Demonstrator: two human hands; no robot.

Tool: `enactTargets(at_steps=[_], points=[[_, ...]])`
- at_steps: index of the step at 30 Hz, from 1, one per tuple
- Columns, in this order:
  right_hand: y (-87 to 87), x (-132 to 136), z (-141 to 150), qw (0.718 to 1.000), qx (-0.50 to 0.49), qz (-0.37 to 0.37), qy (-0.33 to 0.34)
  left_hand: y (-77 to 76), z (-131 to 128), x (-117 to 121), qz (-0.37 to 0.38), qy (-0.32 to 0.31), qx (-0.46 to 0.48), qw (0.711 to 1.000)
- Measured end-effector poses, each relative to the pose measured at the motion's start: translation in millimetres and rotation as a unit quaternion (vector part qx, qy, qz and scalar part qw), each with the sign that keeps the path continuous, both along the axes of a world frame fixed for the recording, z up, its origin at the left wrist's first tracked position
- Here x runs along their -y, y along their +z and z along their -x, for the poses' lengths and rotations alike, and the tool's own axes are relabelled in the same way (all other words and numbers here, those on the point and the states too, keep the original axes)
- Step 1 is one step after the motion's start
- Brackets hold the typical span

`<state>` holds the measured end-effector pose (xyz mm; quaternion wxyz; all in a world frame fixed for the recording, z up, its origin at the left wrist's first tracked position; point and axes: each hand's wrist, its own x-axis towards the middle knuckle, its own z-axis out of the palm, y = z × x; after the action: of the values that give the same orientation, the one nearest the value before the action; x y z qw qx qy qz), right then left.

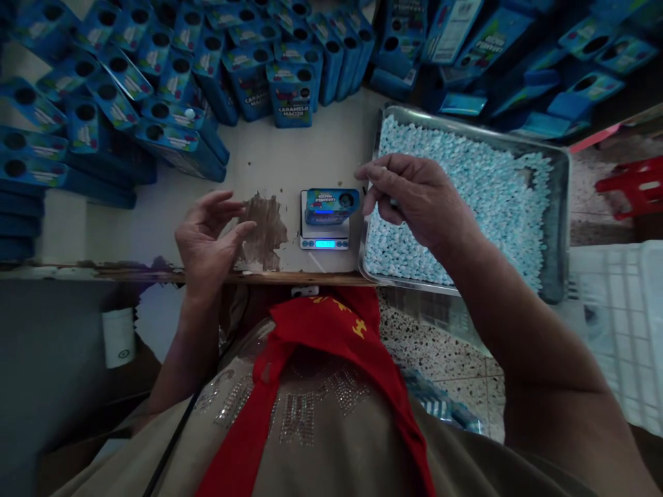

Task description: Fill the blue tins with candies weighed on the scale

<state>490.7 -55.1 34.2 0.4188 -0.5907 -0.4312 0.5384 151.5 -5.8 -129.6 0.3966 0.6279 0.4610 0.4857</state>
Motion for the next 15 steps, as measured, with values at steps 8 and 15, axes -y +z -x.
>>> enactTargets(at_steps=[8,15], points=[[4.4,4.8,4.5,1.000,-0.022,0.000,0.019,5.6,-7.1,4.6,-0.011,-0.019,0.000,1.000],[-0.3,7.9,6.3,0.999,-0.017,-0.026,0.031,11.9,-27.4,6.2,-0.032,-0.055,-0.006,0.998]])
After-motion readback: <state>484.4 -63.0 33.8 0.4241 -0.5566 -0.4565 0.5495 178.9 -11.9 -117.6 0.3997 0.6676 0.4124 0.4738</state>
